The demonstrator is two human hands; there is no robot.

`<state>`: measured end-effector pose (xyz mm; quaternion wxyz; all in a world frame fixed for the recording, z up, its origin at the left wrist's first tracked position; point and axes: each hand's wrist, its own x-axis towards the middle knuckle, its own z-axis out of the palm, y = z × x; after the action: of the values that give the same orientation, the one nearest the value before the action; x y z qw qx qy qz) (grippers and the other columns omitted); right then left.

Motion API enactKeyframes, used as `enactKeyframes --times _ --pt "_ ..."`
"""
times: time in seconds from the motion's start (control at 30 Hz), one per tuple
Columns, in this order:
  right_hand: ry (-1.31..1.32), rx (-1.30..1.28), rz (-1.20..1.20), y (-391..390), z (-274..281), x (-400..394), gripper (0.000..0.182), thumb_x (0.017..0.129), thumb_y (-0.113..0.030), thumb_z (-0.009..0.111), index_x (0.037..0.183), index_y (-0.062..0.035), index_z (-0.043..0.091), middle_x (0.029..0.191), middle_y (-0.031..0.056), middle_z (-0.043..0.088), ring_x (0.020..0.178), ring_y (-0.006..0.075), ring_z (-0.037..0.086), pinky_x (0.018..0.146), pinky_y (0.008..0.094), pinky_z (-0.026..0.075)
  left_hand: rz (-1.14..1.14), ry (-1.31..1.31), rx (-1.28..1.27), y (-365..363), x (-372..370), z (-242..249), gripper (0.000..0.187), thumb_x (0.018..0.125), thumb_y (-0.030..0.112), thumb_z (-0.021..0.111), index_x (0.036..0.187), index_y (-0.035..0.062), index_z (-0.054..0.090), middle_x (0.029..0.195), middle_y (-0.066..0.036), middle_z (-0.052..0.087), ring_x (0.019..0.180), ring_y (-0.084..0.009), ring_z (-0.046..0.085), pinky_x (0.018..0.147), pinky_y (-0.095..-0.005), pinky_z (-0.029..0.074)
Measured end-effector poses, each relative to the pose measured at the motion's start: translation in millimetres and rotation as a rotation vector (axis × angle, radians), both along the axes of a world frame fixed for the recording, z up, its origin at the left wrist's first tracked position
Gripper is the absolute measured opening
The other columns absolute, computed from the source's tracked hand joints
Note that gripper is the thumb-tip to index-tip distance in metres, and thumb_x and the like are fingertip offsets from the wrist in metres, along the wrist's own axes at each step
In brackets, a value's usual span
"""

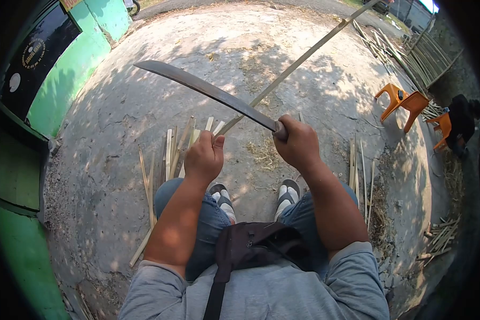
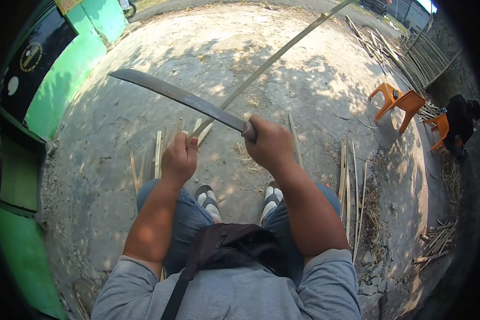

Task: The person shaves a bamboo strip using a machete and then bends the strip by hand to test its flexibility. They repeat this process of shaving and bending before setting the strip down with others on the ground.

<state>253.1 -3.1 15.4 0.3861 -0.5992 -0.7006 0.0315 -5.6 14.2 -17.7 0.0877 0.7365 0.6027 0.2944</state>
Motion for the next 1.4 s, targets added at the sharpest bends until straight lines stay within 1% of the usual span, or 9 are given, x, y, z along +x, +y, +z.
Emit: enactKeyframes --times 0.13,0.23,0.33,0.43,0.53,0.63,0.73,1.2,1.4 --pt "0.047 0.028 0.015 -0.4 -1.8 5.4 0.016 0.091 -0.026 0.070 0.091 -0.0113 0.063 0.075 0.0168 0.068 0.073 0.0414 0.068 0.065 0.0531 0.052 0.007 0.020 -0.271 2.6 0.2 -7.6 0.041 0.105 0.043 0.054 0.097 0.0036 0.060 0.088 -0.025 0.072 0.083 -0.0490 0.069 0.074 -0.0578 0.052" --pt "-0.004 -0.027 0.016 2.0 -8.1 3.6 0.016 0.090 -0.026 0.071 0.091 -0.0120 0.064 0.076 0.0170 0.068 0.074 0.0415 0.068 0.066 0.0532 0.053 0.010 -0.047 -0.311 1.1 4.6 -2.0 0.046 0.103 0.047 0.058 0.095 0.0014 0.064 0.088 -0.026 0.072 0.083 -0.0477 0.069 0.074 -0.0549 0.053" --pt "-0.065 -0.130 0.037 1.0 -13.1 -5.7 0.014 0.089 -0.025 0.071 0.092 -0.0128 0.065 0.077 0.0157 0.069 0.075 0.0407 0.069 0.066 0.0531 0.053 -0.091 -0.019 -0.574 7.4 3.3 -6.2 0.055 0.097 0.054 0.066 0.090 -0.0002 0.065 0.082 -0.021 0.072 0.078 -0.0391 0.070 0.070 -0.0480 0.052" --pt "-0.093 -0.177 0.081 -2.2 -17.4 -19.6 0.011 0.087 -0.023 0.070 0.091 -0.0140 0.066 0.079 0.0125 0.071 0.077 0.0380 0.071 0.066 0.0522 0.055 -0.179 -0.155 -0.700 4.8 5.7 -6.8 0.057 0.091 0.054 0.075 0.076 -0.0003 0.063 0.073 -0.010 0.064 0.069 -0.0204 0.061 0.064 -0.0386 0.048" --pt "-0.125 -0.222 0.132 -3.0 -19.6 -25.0 0.008 0.087 -0.022 0.069 0.091 -0.0148 0.067 0.080 0.0094 0.073 0.079 0.0352 0.073 0.067 0.0515 0.056 -0.130 -0.223 -0.675 2.1 9.1 0.7 0.052 0.089 0.049 0.080 0.077 0.0018 0.062 0.071 -0.005 0.061 0.067 -0.0152 0.057 0.060 -0.0358 0.046" --pt "-0.166 -0.213 0.140 0.9 -26.6 -25.0 0.011 0.086 -0.021 0.070 0.091 -0.0132 0.064 0.077 0.0135 0.070 0.075 0.0384 0.070 0.067 0.0525 0.054 -0.228 -0.262 -0.492 4.6 7.7 -7.6 0.047 0.086 0.044 0.084 0.079 0.0033 0.062 0.069 -0.003 0.057 0.065 -0.0143 0.054 0.059 -0.0352 0.045" --pt "-0.221 -0.241 0.083 10.6 -23.7 -19.9 0.008 0.087 -0.022 0.069 0.091 -0.0152 0.068 0.080 0.0101 0.073 0.078 0.0351 0.073 0.066 0.0505 0.056 -0.227 -0.319 -0.431 2.3 8.0 -10.7 0.044 0.084 0.040 0.086 0.084 0.0037 0.062 0.069 -0.001 0.056 0.064 -0.0129 0.052 0.059 -0.0342 0.044" --pt "-0.328 -0.016 0.093 19.2 -33.7 -21.2 0.010 0.085 -0.023 0.070 0.085 -0.0145 0.065 0.070 0.0104 0.070 0.065 0.0339 0.071 0.063 0.0480 0.055 -0.304 -0.316 -0.447 3.6 13.8 3.5 0.047 0.081 0.038 0.088 0.092 0.0029 0.059 0.071 0.000 0.052 0.065 -0.0115 0.049 0.060 -0.0317 0.042" --pt "-0.292 -0.106 0.068 18.5 -30.8 -11.9 0.011 0.083 -0.021 0.071 0.087 -0.0135 0.064 0.074 0.0110 0.069 0.070 0.0352 0.071 0.065 0.0491 0.054 -0.249 -0.320 -0.541 4.0 9.0 0.4 0.053 0.079 0.045 0.088 0.091 0.0017 0.060 0.073 -0.003 0.056 0.067 -0.0139 0.053 0.061 -0.0330 0.045"
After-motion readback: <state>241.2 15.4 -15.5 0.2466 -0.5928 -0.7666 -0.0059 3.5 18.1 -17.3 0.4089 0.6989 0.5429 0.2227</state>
